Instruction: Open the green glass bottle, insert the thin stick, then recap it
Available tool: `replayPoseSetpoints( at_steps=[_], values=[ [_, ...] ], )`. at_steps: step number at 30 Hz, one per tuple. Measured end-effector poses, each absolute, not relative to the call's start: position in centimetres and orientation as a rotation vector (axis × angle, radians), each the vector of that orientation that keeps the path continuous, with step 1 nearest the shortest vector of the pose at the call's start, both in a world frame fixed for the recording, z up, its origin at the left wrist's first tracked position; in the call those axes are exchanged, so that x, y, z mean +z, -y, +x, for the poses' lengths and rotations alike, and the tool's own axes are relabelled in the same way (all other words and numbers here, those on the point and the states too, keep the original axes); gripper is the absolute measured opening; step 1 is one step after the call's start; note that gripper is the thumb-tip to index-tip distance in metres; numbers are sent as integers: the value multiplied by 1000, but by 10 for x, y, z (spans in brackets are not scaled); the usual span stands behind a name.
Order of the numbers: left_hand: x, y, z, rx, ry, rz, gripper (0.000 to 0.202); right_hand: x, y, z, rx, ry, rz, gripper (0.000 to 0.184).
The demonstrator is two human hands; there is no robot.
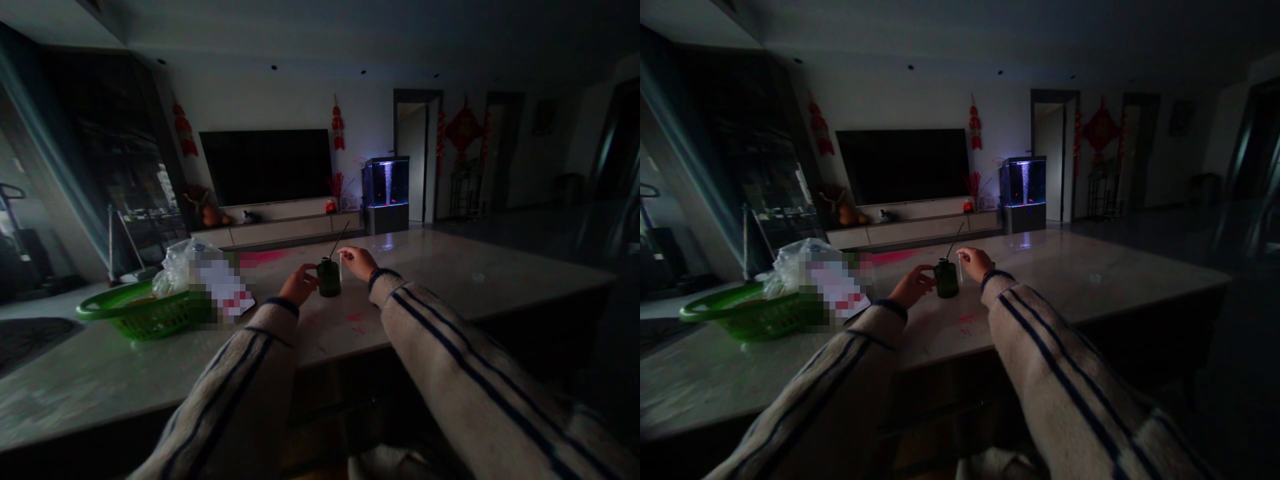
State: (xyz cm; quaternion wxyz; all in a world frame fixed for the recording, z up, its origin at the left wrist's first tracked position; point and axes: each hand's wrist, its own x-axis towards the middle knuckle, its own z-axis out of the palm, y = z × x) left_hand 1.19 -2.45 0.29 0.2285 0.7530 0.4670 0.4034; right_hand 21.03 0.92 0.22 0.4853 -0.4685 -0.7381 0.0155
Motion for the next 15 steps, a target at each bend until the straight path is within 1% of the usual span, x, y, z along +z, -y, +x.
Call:
replayPoseSetpoints(
  at_steps=[5,8,11,15],
  values=[
    [1,22,11,1109,-1272,2061,39,13,5,208,18,1708,-1178,21],
    [0,20,11,1107,-1270,2064,39,21,15,208,18,1611,-1148,17],
    [-2,19,11,1103,-1265,2071,39,26,21,206,89,1565,-1025,14],
    [-3,18,10,1097,-1236,2070,40,30,26,201,189,1454,-802,17]
  ],
)
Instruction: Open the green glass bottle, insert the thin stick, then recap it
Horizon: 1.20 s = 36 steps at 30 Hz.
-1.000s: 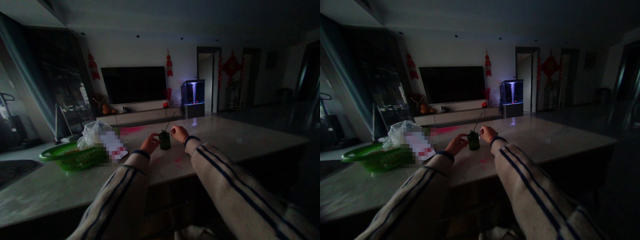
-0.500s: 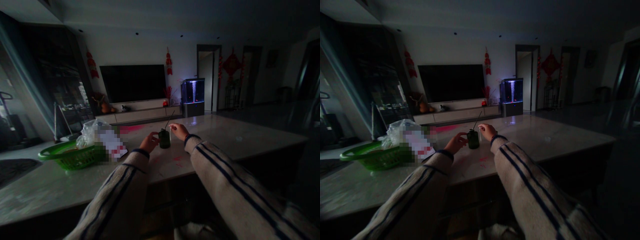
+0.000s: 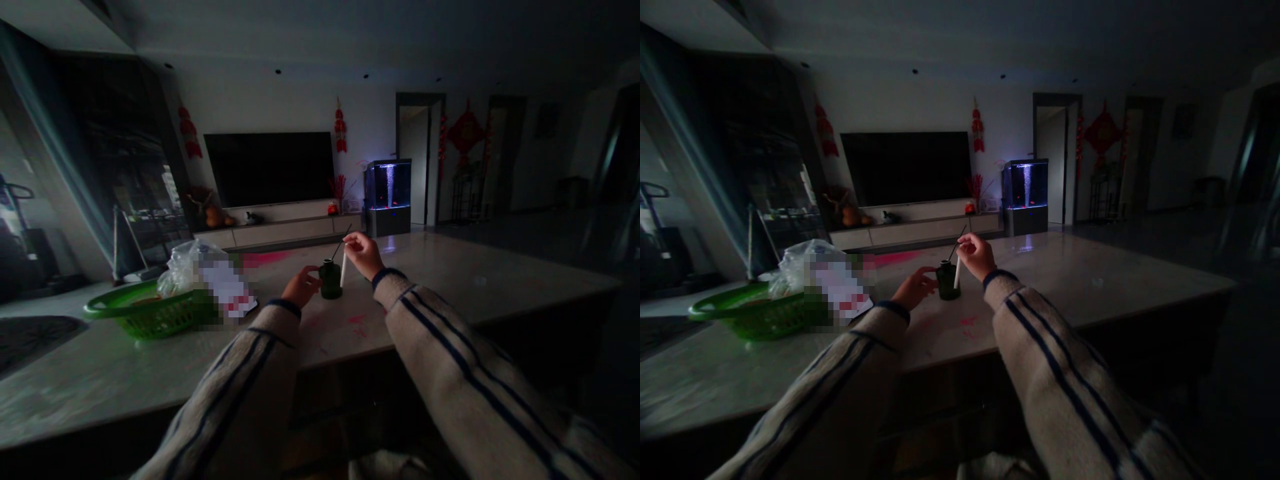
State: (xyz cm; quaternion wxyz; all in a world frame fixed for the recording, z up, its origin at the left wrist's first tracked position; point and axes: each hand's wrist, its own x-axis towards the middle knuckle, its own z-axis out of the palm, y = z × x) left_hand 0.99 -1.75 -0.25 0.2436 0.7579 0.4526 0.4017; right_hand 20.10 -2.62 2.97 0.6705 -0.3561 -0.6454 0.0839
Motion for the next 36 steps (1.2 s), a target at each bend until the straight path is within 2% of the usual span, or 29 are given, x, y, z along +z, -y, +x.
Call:
replayPoseSetpoints(
  at_steps=[20,36],
  values=[
    [-6,13,10,1110,-1283,2066,38,32,33,191,104,1299,-719,24],
    [-6,14,10,1114,-1276,2095,38,33,43,184,-86,1351,-789,18]
  ],
)
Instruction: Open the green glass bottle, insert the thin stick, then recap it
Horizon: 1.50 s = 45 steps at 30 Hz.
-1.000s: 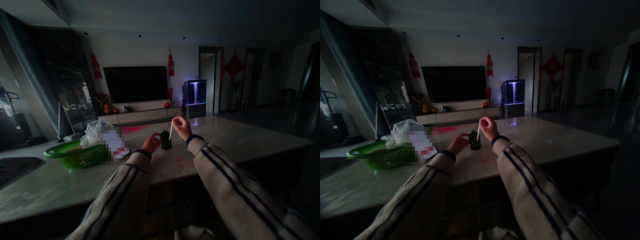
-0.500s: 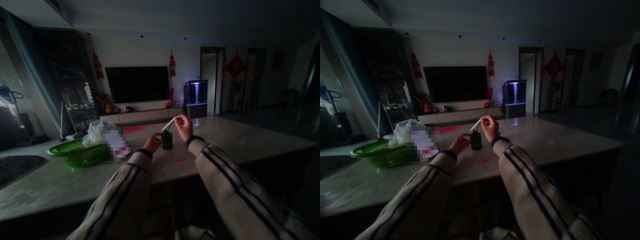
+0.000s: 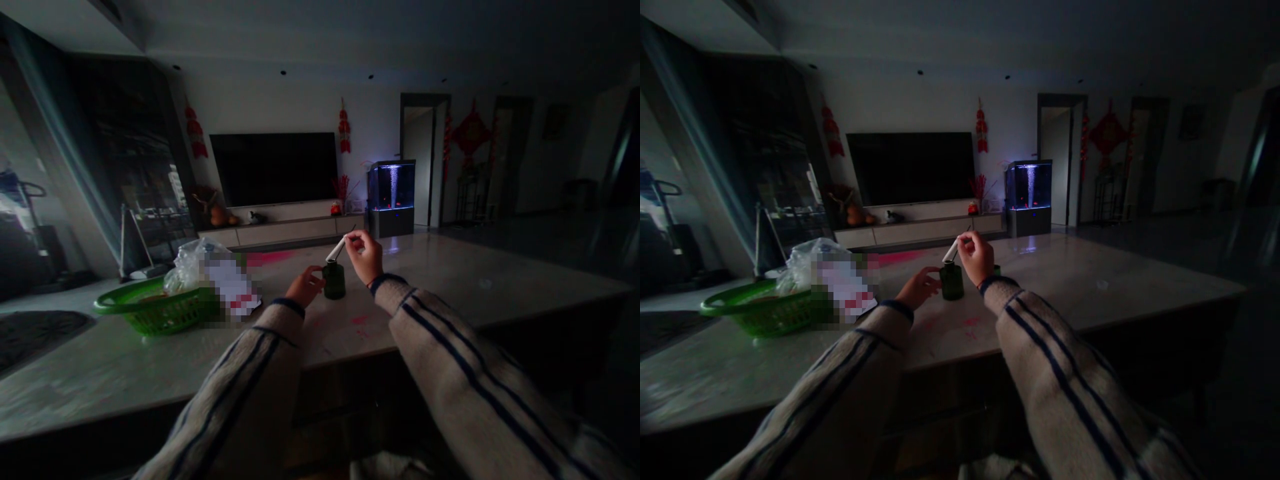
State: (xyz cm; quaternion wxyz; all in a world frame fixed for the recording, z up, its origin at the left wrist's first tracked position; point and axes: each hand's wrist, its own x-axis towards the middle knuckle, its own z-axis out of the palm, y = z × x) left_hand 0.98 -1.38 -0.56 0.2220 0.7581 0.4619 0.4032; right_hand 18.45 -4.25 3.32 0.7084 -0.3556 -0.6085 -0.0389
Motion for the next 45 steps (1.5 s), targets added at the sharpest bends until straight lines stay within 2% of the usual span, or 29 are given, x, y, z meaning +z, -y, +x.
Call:
replayPoseSetpoints(
  at_steps=[10,18,26,45],
  values=[
    [-4,16,11,1111,-1288,2078,38,34,42,183,-191,1470,-852,13],
    [-1,22,11,1107,-1243,2076,39,25,31,175,-160,1676,-871,23],
    [0,23,13,1090,-1265,2060,40,16,18,171,-211,1764,-876,12],
    [8,33,16,1093,-1267,2025,35,20,21,171,-196,1806,-983,11]
  ],
)
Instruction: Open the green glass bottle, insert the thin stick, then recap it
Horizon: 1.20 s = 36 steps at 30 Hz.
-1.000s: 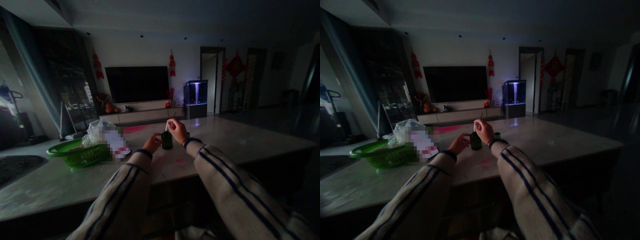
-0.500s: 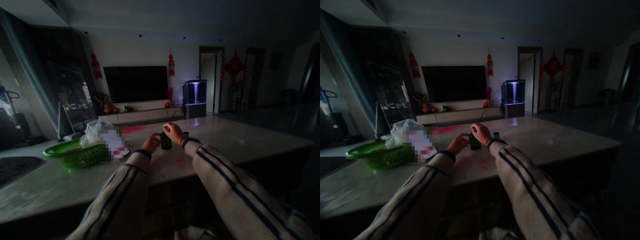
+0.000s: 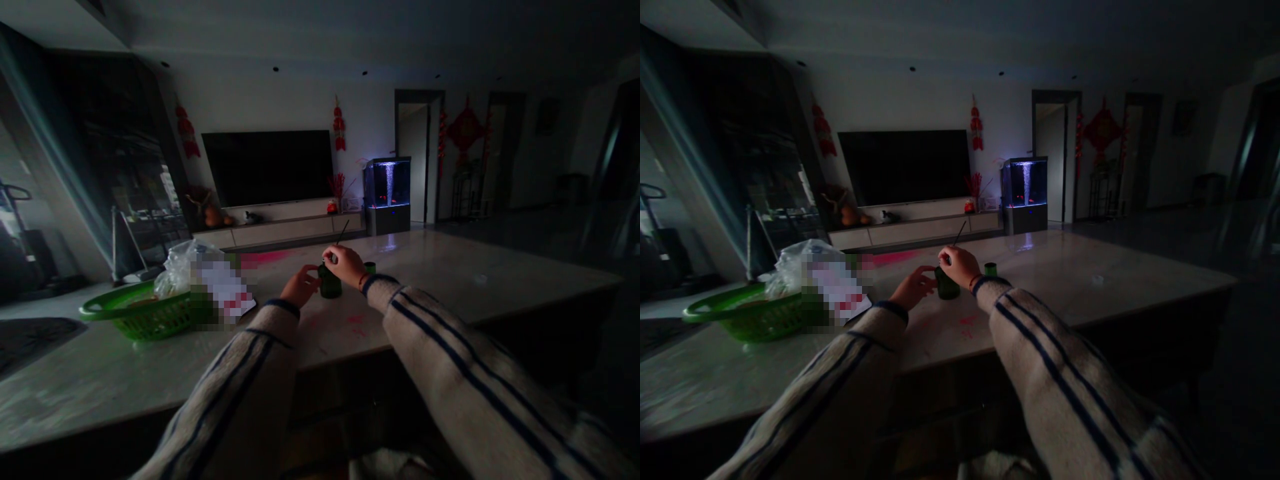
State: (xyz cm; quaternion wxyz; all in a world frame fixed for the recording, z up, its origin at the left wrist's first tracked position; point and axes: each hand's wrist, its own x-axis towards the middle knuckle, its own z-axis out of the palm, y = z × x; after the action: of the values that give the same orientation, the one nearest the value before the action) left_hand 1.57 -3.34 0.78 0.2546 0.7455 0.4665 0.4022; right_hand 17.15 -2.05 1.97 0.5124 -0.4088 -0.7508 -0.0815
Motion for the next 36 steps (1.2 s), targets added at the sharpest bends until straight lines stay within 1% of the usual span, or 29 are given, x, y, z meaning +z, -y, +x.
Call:
replayPoseSetpoints(
  at_steps=[27,36],
  values=[
    [5,30,15,1098,-1248,2021,37,28,26,174,-380,1972,-1054,14],
    [5,31,14,1094,-1247,2039,37,33,27,173,-338,2016,-1091,15]
  ],
)
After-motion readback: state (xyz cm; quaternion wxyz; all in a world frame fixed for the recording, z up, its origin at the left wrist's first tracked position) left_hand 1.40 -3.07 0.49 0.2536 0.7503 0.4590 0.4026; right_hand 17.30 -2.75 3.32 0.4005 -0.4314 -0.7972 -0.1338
